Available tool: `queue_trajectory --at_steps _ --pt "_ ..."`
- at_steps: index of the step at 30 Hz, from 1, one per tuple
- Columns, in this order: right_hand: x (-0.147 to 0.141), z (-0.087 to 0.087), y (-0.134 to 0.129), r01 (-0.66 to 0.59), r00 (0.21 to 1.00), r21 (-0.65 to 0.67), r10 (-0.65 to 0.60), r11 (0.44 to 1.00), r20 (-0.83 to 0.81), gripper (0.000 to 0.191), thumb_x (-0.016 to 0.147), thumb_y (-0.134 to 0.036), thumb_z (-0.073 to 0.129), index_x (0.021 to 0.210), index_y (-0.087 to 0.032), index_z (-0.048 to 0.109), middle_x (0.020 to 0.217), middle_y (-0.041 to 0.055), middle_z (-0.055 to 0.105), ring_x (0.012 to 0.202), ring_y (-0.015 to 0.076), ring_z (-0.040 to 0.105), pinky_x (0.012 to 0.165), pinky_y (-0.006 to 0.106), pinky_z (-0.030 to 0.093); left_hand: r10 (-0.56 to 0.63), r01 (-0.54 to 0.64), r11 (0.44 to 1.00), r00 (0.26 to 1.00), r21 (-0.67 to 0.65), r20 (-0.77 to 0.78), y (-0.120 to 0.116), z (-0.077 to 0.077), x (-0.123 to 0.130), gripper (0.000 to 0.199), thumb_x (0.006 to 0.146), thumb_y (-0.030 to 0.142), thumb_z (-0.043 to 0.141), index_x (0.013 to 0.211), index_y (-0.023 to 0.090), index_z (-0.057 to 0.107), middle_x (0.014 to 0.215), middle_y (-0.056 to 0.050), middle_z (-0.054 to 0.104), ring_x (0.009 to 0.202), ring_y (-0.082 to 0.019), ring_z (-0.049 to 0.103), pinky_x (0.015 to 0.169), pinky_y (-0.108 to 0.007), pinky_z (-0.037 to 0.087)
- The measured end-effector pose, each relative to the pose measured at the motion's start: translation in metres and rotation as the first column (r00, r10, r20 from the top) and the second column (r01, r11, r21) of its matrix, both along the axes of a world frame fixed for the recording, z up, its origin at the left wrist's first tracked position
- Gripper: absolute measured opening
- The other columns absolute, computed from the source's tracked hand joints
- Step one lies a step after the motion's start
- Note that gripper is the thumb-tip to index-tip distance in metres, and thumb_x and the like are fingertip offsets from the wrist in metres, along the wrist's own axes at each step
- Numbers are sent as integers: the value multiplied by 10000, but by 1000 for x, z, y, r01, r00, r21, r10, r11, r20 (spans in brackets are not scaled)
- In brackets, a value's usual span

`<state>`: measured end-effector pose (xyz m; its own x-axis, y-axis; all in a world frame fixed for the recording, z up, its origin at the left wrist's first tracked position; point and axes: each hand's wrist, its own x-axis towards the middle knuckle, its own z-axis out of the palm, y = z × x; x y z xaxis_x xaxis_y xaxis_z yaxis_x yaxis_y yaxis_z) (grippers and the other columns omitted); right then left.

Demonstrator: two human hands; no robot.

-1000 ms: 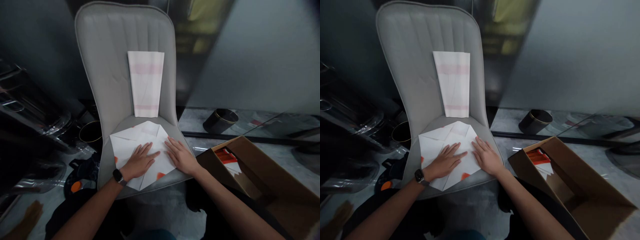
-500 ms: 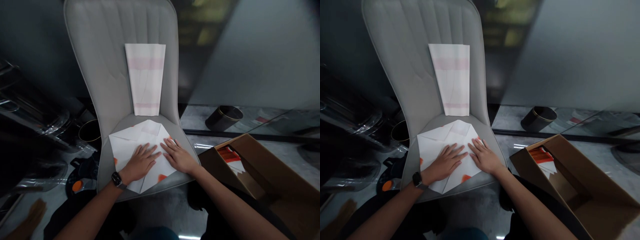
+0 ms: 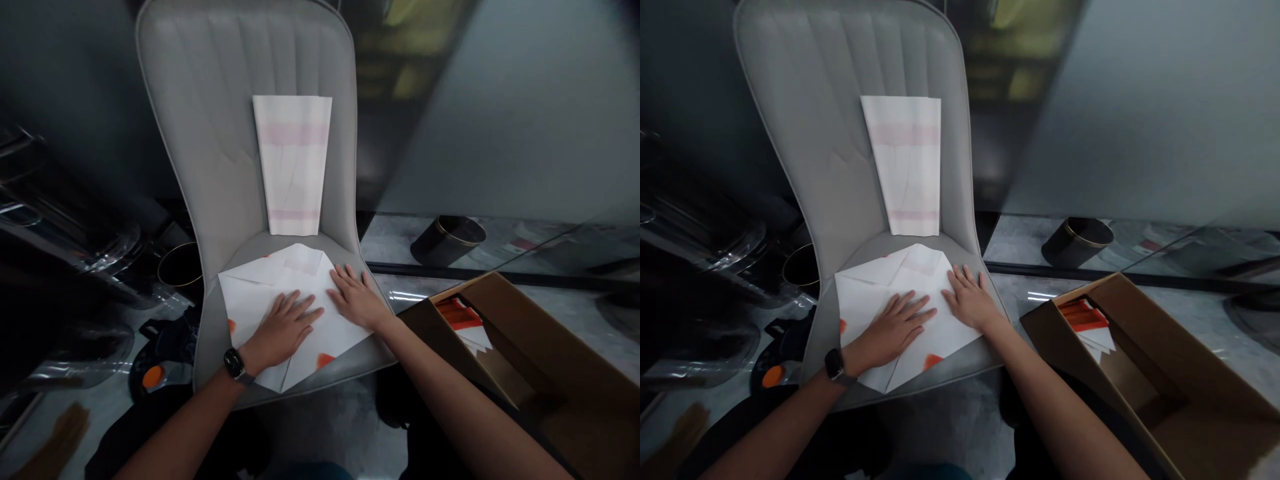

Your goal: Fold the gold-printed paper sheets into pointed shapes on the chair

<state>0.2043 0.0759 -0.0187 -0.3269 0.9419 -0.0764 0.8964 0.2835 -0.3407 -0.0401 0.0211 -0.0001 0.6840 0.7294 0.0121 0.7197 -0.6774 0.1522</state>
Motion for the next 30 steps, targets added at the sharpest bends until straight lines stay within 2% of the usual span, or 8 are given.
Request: queue_trajectory --at_steps 4,8,13,16,19,24,27,30 --pt "-13 8 24 76 997 -44 -75 996 14 620 1075 -474 305 1595 -138 334 1683 133 258 1571 344 161 1231 640 142 2 -2 1000 1000 -15 -2 0 2 1 441 1101 363 344 1524 324 461 1644 -9 383 1530 -332 280 1221 -587 261" --pt "-22 8 47 98 994 8 -98 995 49 608 1079 -487 285 1564 -137 395 1687 125 256 1576 338 128 1238 622 101 3 -3 1000 1000 -24 -6 0 3 2 444 1098 356 353 1528 320 460 1644 -8 383 1525 -342 286 1217 -585 262" --pt "-26 4 50 120 988 -10 -119 993 97 708 1068 -573 252 1608 -117 295 1705 156 172 1580 345 86 1237 625 78 10 -9 999 1000 -38 2 0 2 4 443 1091 353 374 1525 335 465 1639 -20 393 1524 -344 288 1203 -591 267" --pt "-15 1 31 118 984 -12 -115 993 139 686 1069 -562 249 1619 -154 278 1704 156 187 1577 345 113 1234 626 125 13 -13 999 1000 -37 10 0 1 5 443 1090 350 373 1522 337 468 1633 -28 402 1522 -345 292 1199 -593 262" --pt "11 -4 0 139 972 31 -142 990 189 618 1074 -518 260 1614 -220 308 1695 138 242 1568 339 175 1224 627 187 11 -10 999 1000 -38 19 0 -2 5 445 1088 340 376 1523 331 470 1635 -33 399 1520 -350 291 1195 -592 260" --pt "52 -10 -50 281 946 61 -287 958 149 600 1074 -480 270 1596 -197 355 1678 173 273 1558 357 208 1199 658 238 0 0 1000 1000 -25 19 -1 -3 6 445 1081 328 391 1520 339 470 1633 -28 401 1513 -345 299 1189 -585 255" --pt "50 -13 -84 313 945 143 -323 939 49 626 1073 -490 254 1595 -157 342 1671 191 278 1560 350 207 1197 673 232 -5 5 1000 1000 -18 11 -3 -1 6 448 1082 320 383 1522 329 469 1636 -36 396 1509 -355 301 1180 -593 259" --pt "24 -20 -130 177 983 260 -182 949 -7 658 1069 -523 290 1628 -177 259 1678 161 276 1563 309 216 1229 614 219 -11 11 1000 1000 -13 2 -4 -1 6 450 1084 323 376 1524 314 470 1638 -47 390 1510 -361 299 1173 -593 264"
